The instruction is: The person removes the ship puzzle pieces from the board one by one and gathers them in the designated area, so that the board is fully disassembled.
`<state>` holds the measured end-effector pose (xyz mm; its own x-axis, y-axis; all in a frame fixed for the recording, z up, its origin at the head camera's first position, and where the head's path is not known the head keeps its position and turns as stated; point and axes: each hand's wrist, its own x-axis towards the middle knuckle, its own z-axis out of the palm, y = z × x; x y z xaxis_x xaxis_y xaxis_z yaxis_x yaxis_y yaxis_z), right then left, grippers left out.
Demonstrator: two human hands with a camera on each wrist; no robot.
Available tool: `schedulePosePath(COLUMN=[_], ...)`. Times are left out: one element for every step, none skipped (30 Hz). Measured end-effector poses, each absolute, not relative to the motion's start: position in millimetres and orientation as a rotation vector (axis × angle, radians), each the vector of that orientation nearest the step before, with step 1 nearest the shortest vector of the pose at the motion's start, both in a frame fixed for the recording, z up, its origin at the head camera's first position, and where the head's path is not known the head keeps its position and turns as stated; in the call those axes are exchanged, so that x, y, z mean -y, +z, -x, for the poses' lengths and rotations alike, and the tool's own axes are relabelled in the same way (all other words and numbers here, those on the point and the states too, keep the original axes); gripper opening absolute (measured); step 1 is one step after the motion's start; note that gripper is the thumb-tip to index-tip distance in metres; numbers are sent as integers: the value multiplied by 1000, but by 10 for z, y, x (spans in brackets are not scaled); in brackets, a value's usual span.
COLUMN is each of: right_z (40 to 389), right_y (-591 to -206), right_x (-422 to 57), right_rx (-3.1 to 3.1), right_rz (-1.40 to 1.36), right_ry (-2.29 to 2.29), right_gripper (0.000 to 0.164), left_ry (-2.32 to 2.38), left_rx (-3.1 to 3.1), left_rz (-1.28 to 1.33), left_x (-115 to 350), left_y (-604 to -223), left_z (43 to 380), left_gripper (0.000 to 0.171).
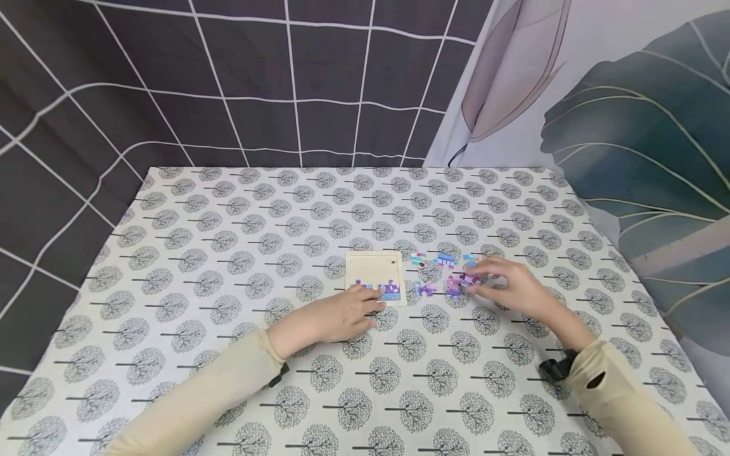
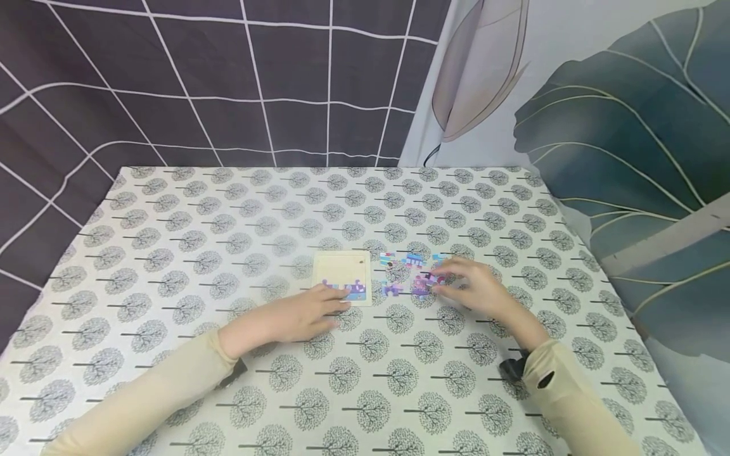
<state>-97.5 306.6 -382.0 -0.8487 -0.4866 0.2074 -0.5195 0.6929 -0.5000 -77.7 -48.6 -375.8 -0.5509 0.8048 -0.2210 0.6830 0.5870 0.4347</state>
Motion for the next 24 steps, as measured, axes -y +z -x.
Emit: schedulePosePath(right_z=[969, 965, 958, 953, 948, 941, 933, 925, 917, 910, 902, 894, 889, 883, 879, 875, 872, 868, 864, 860, 857, 854, 849, 845], right_y=[-3818, -3819, -3820, -3822, -3824, -3823, -3823, -3821, -3821, -3819, -3817, -3815, -3814, -3813, -3814, -3815, -3817, -3821, -3826, -3832, -3836, -3840, -3841, -3842], right_x=[-3078, -3092, -3106, -3121, -3134, -3145, -3155, -3163, -3172, -3183, -3193, -3203, -3214, -3223, -3233, -3243, -3251, -3261, -3270, -3279, -3287, -3295, -3302, -3309], right_rx=[2830, 2821, 2810, 2806, 2804, 2804, 2802, 2801, 2800, 2804, 2807, 2811, 2815, 2825, 2837, 2849, 2863, 2879, 2897, 2914, 2928, 2939, 2948, 2956], right_rz=[-843, -848, -851, -844, -836, -829, -818, -812, -804, -794, -789, -788, -790, -795, -799, -806, -810, -812, -808, -801, -792, -785, -778, -772], right_ry=[858, 858, 855, 843, 834, 826, 815, 814, 807, 801, 800, 791, 785, 780, 779, 779, 772, 764, 760, 755, 748, 743, 736, 735], right_gripper=[35, 37, 37, 37, 37, 37, 36, 35, 34, 33, 33, 32, 33, 33, 33, 33, 33, 33, 33, 33, 33, 33, 32, 32], left_ry=[434, 442, 447, 452, 458, 457, 460, 465, 468, 467, 471, 472, 474, 474, 473, 472, 474, 473, 474, 475, 475, 477, 480, 480], left_rx=[-2422, -2424, -2427, -2427, -2428, -2429, -2428, -2428, -2428, -2428, -2428, -2427, -2428, -2428, -2429, -2428, -2428, -2429, -2428, -2428, -2429, -2429, -2429, -2429], left_rz=[-1192, -1194, -1197, -1195, -1196, -1196, -1192, -1190, -1190, -1189, -1189, -1188, -1189, -1193, -1196, -1195, -1194, -1194, -1195, -1195, -1196, -1199, -1203, -1206], left_x=[486, 486, 487, 488, 489, 490, 492, 492, 492, 491, 490, 489, 488, 487, 487, 486, 485, 485, 484, 484, 483, 482, 481, 481], left_y=[-3762, -3767, -3771, -3774, -3778, -3782, -3784, -3786, -3787, -3787, -3784, -3781, -3778, -3773, -3769, -3766, -3763, -3762, -3762, -3762, -3764, -3768, -3770, -3773], left_z=[780, 782, 784, 787, 790, 793, 794, 796, 798, 799, 798, 797, 797, 796, 795, 794, 793, 792, 792, 791, 791, 791, 791, 791], left_gripper=[47, 47, 46, 46, 46, 46, 46, 46, 46, 46, 46, 46, 46, 46, 46, 46, 46, 46, 46, 46, 46, 46, 46, 46])
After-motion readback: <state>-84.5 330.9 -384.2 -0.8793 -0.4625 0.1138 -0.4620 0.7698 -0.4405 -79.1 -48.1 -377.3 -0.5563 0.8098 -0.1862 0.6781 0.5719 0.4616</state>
